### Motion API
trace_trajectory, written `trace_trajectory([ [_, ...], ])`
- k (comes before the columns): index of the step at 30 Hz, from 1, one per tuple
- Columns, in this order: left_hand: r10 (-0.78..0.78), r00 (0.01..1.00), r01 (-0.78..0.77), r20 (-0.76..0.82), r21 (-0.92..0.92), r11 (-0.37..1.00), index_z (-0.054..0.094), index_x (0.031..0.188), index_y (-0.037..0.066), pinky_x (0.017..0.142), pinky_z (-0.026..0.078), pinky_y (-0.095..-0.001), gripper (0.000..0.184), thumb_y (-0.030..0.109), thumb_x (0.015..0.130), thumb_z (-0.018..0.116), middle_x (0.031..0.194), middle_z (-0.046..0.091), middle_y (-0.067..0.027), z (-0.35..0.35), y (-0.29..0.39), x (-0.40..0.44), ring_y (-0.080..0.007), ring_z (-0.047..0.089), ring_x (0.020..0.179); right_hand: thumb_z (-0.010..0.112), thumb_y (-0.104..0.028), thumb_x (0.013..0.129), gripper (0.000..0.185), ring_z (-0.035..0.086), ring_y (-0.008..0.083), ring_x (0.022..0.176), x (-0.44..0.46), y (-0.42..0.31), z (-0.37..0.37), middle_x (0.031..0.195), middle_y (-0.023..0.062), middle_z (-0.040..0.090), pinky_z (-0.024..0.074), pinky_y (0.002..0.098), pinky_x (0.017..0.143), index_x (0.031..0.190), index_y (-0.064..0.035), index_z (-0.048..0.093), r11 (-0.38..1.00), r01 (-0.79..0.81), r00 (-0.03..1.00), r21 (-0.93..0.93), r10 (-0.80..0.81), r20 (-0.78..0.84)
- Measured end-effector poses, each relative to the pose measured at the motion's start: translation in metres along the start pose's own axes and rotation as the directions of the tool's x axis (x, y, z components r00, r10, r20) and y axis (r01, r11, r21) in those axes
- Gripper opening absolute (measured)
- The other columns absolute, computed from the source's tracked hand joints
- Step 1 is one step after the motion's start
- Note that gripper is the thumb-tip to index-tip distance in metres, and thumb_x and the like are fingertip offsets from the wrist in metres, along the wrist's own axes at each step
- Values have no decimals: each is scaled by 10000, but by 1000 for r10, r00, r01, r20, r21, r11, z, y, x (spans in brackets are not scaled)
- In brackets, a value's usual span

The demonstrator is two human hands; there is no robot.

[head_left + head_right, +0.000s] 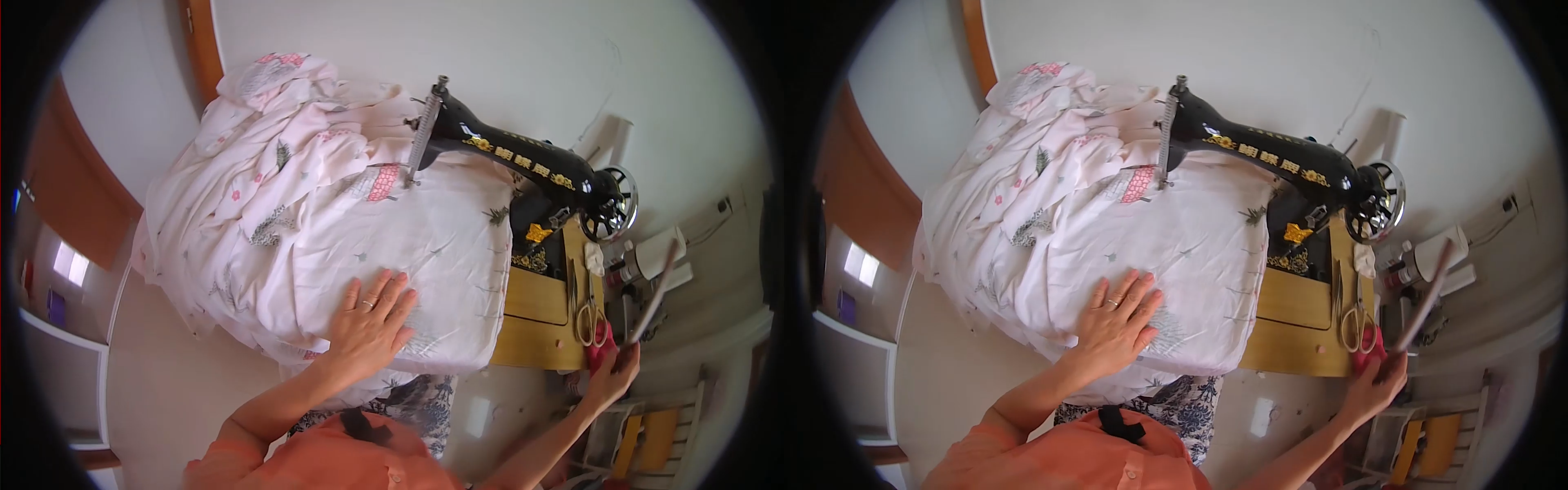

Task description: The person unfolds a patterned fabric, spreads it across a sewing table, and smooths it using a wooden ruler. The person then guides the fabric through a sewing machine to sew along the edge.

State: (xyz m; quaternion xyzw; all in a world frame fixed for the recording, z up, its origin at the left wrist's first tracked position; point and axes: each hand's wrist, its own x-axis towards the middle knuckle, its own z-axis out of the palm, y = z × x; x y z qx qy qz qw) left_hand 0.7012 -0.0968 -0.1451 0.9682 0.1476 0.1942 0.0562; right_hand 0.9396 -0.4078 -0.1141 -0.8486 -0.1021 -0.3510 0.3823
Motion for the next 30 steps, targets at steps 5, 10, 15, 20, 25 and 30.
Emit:
trace_trajectory([
  [5,-16,1000,15,-25,-38,999,540,1241,70,1024,300,-529,502,350,827,590,1403,402,-113,-1,1,-2,-291,357,1308,634,-11,806,427,555,234,1009,-36,-50,2,1104,120,554,450,324,849,1223,-19,546,940,128,976,316,-176,128],
  [10,-27,994,12,-107,-137,991,607,1081,38,937,409,-422,355,219,780,659,1243,518,-120,-10,-5,-6,-285,476,1184,682,47,649,447,578,277,960,-42,-117,37,1015,131,597,459,337,839,1088,-21,627,914,129,701,385,-359,616],
  [15,-110,946,-2,-305,-343,939,639,785,28,666,486,-324,157,28,661,734,855,618,-74,-15,-18,-23,-256,601,815,682,-3,649,429,569,301,902,-44,-142,71,997,105,614,456,376,821,1074,-40,638,773,321,398,547,-634,664],
  [20,-176,911,46,-374,-331,943,603,740,44,614,465,-341,162,2,652,733,782,583,-53,-26,-29,-41,-239,568,728,679,-11,654,403,563,288,896,-57,-137,60,966,88,608,459,375,807,1051,-71,656,771,327,353,546,-636,687],
  [25,-213,910,81,-356,-349,933,591,854,45,636,451,-376,226,17,681,732,868,541,-92,-20,-29,-54,-282,540,786,708,23,615,431,547,275,897,-62,-120,35,982,77,580,455,374,786,1030,-87,670,833,260,350,488,-552,757],
  [30,-265,892,135,-366,-343,930,653,923,22,691,471,-352,248,-4,689,728,964,575,-109,-16,-23,-57,-266,575,834,729,11,600,460,535,270,899,-68,-117,32,1006,74,567,439,376,788,1046,-89,668,815,328,384,478,-577,721],
])
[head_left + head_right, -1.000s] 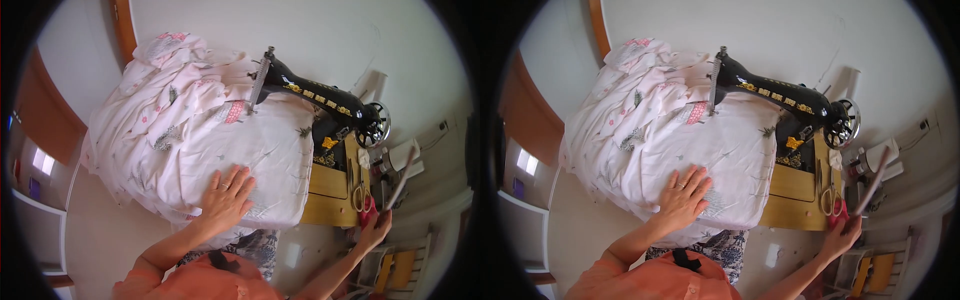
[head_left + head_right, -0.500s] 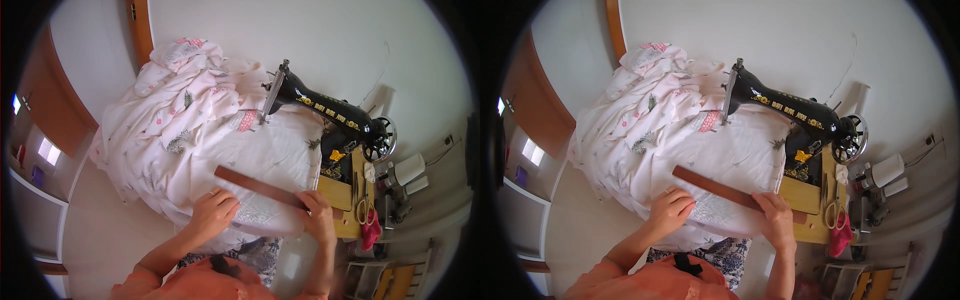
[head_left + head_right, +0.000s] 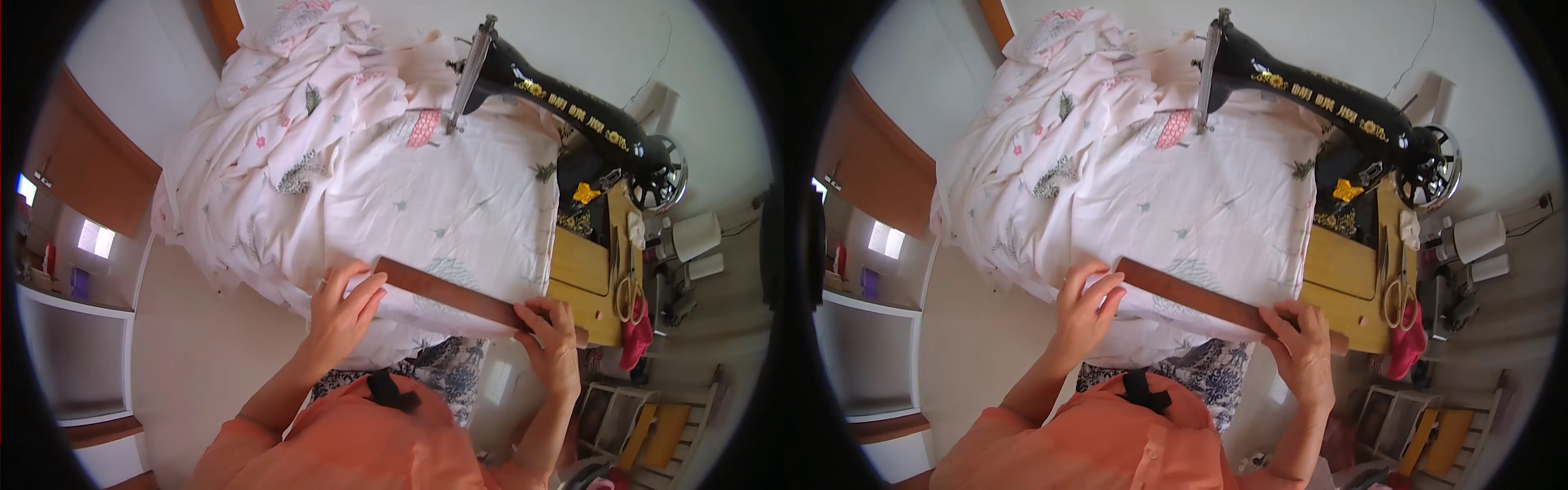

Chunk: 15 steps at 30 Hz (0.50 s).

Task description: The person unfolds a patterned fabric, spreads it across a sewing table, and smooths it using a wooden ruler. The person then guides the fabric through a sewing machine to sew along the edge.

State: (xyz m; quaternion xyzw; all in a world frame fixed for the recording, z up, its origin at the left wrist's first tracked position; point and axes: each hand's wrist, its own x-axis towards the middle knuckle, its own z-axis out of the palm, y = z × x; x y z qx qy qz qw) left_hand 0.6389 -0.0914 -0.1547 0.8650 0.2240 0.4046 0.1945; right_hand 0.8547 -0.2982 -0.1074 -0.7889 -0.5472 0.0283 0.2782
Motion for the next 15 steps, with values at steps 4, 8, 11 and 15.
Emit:
trace_trajectory([
  [4,85,996,-86,41,38,996,672,944,16,742,472,-357,255,-30,695,708,1034,599,-122,1,-2,-1,-272,582,868,743,-31,601,479,536,286,937,-3,4,0,1035,79,575,424,391,820,1069,-78,652,999,27,1000,-22,-27,2],
  [8,115,991,-119,67,53,991,676,955,12,779,464,-362,257,-56,707,678,1045,611,-121,2,-3,0,-277,578,904,766,-67,582,473,534,294,970,-15,11,-13,1053,82,580,414,396,851,1037,-56,636,994,-85,992,-66,78,-100],
  [11,134,988,-141,77,95,985,668,954,4,782,463,-378,271,-89,700,648,1057,602,-135,1,0,0,-293,586,906,783,-82,562,448,531,296,993,-35,27,-13,1059,82,581,408,399,890,983,-46,631,976,-200,961,-89,178,-212],
  [15,140,988,-145,59,90,985,668,958,4,783,459,-369,275,-98,704,641,1066,601,-134,5,-3,-3,-296,565,924,776,-61,582,437,528,296,1025,-54,40,-12,1065,85,583,394,413,933,994,-38,632,964,-262,925,-38,240,-295],
])
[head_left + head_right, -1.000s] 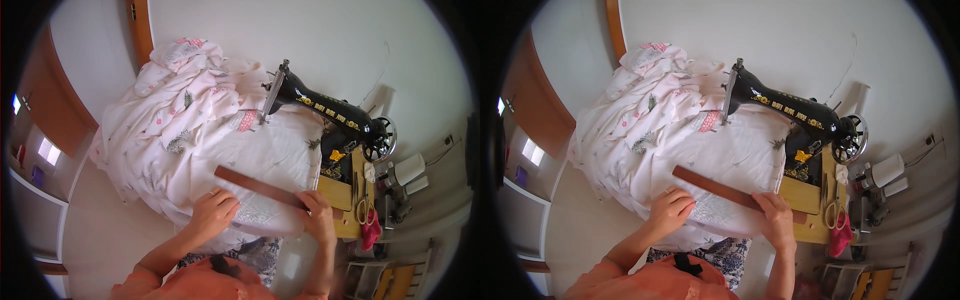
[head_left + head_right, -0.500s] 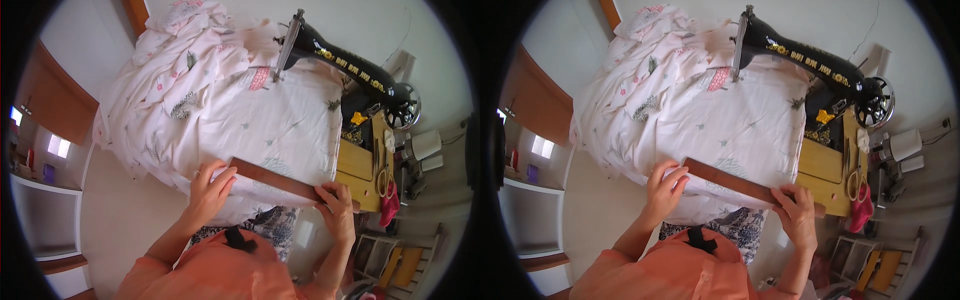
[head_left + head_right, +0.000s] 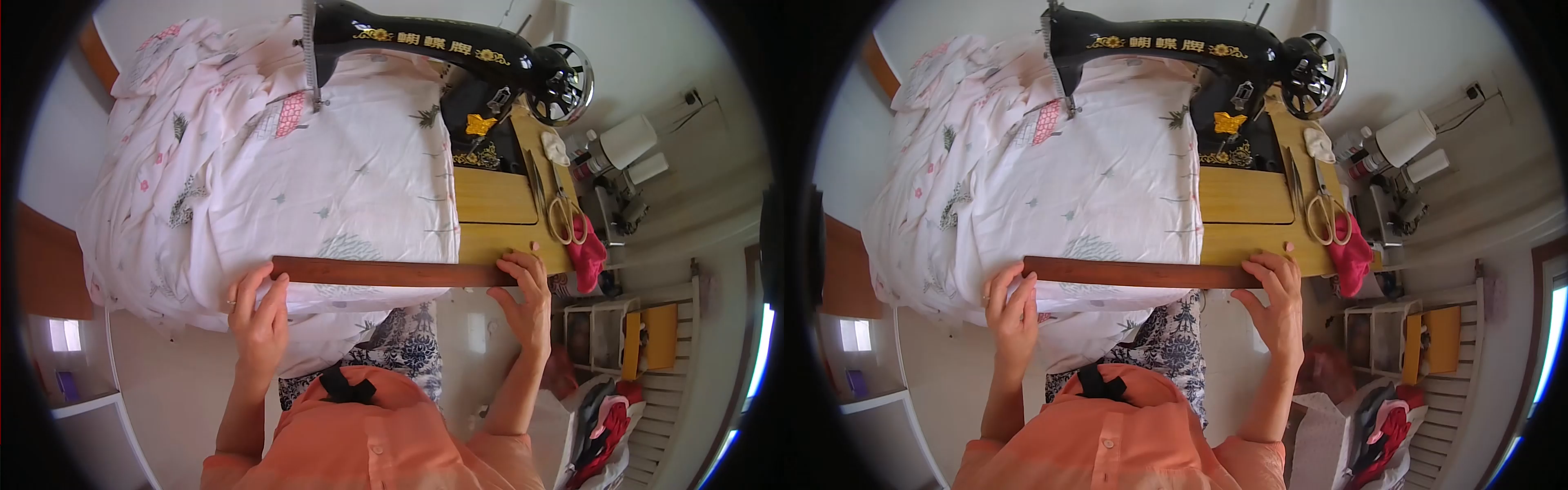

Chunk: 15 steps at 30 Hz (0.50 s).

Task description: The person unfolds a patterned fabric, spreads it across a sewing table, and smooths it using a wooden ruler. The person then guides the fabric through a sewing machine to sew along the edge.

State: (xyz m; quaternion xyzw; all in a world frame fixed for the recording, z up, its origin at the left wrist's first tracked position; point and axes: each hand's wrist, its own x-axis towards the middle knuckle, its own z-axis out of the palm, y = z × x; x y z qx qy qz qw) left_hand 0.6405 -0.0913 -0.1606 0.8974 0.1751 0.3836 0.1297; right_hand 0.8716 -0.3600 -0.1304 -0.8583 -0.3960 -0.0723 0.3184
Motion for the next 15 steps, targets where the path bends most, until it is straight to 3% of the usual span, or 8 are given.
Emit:
trace_trajectory([
  [3,-12,999,12,34,-6,1000,664,991,-1,826,446,-382,255,-66,749,615,1096,593,-140,0,-3,-3,-298,540,983,769,-47,600,423,531,300,1036,-2,3,1,1068,90,585,403,412,932,1000,-33,634,999,-34,999,39,35,-13],
  [15,34,997,-37,71,35,999,666,1001,49,942,380,-483,282,-3,724,666,1116,594,-96,5,7,-1,-299,506,1013,746,6,631,393,561,290,1006,-7,13,-7,1068,96,582,464,366,844,1008,-28,642,993,-89,995,79,93,-44],
])
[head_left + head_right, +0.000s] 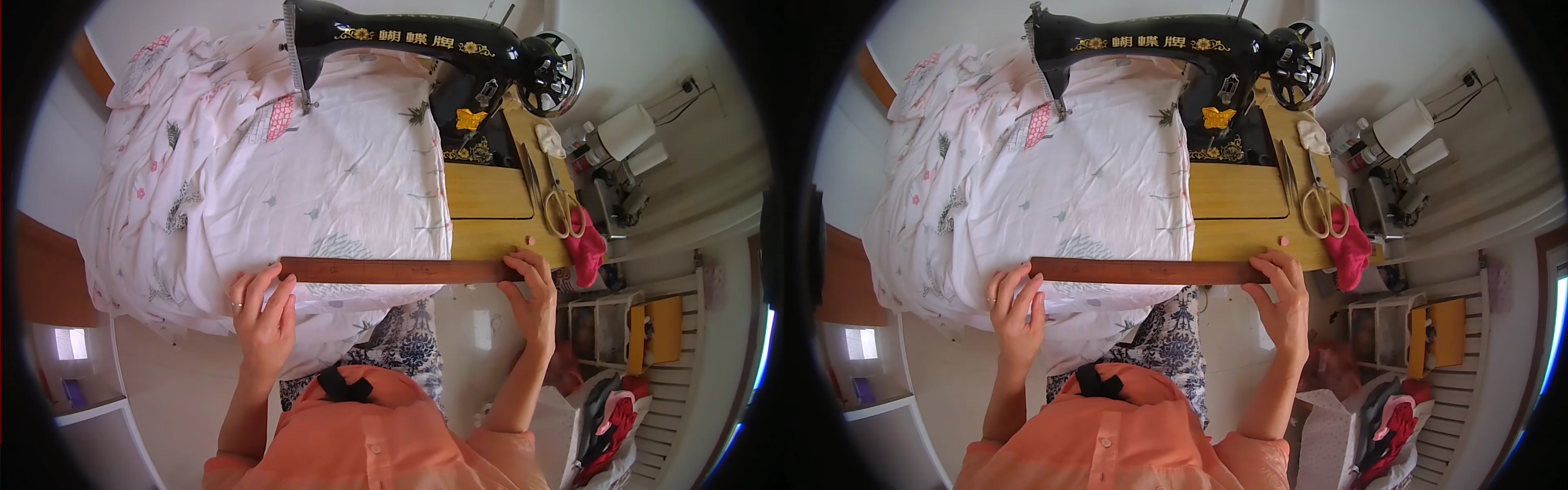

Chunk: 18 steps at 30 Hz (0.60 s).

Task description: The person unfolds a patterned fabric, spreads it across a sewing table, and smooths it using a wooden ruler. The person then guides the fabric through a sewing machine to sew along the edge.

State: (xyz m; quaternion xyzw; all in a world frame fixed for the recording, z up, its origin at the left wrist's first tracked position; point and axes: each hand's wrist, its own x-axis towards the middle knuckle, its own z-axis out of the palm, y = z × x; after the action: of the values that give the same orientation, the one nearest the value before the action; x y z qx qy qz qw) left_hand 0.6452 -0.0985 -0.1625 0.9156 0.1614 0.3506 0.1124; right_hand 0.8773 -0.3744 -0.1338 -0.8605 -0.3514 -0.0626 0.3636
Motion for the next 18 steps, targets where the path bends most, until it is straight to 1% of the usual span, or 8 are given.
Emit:
trace_trajectory([
  [3,-5,1000,5,3,16,1000,665,1024,68,942,378,-489,297,1,735,657,1132,579,-96,1,1,-1,-303,501,1009,744,13,629,391,562,288,1007,-1,3,2,1065,98,580,464,365,845,1005,-26,644,1000,20,1000,12,-20,-1],
  [8,40,998,-43,38,99,994,658,1061,100,937,383,-514,328,18,744,651,1151,540,-106,0,4,1,-308,487,1014,741,15,630,386,557,287,1029,-1,2,3,1052,105,582,463,365,846,1001,-17,641,999,47,999,26,-47,4],
  [11,38,998,-46,57,140,989,653,1078,108,936,384,-522,346,17,743,649,1150,528,-112,-2,8,2,-308,481,1022,714,38,660,355,572,294,999,1,-2,-2,1026,106,591,469,366,833,1003,-12,639,995,98,995,11,-98,18],
  [14,44,997,-52,67,133,990,648,1088,112,938,386,-526,361,9,742,645,1150,525,-114,-3,9,4,-309,482,1022,675,63,706,315,600,280,919,8,6,-15,986,108,600,487,345,776,1008,-18,641,998,66,987,1,-65,-147],
  [15,42,997,-51,71,132,990,647,1091,113,938,386,-527,365,6,742,643,1150,525,-113,-3,9,4,-309,483,1020,633,55,763,260,619,250,832,14,4,-19,962,110,604,494,315,714,1010,-22,647,999,-2,975,-41,-7,-220],
  [18,35,995,-48,88,144,988,642,1093,101,953,375,-527,382,4,723,648,1144,526,-116,-6,11,6,-314,498,1005,619,19,801,215,619,227,789,26,13,-30,947,110,608,491,298,671,1010,-19,649,986,-161,978,-53,152,-142],
])
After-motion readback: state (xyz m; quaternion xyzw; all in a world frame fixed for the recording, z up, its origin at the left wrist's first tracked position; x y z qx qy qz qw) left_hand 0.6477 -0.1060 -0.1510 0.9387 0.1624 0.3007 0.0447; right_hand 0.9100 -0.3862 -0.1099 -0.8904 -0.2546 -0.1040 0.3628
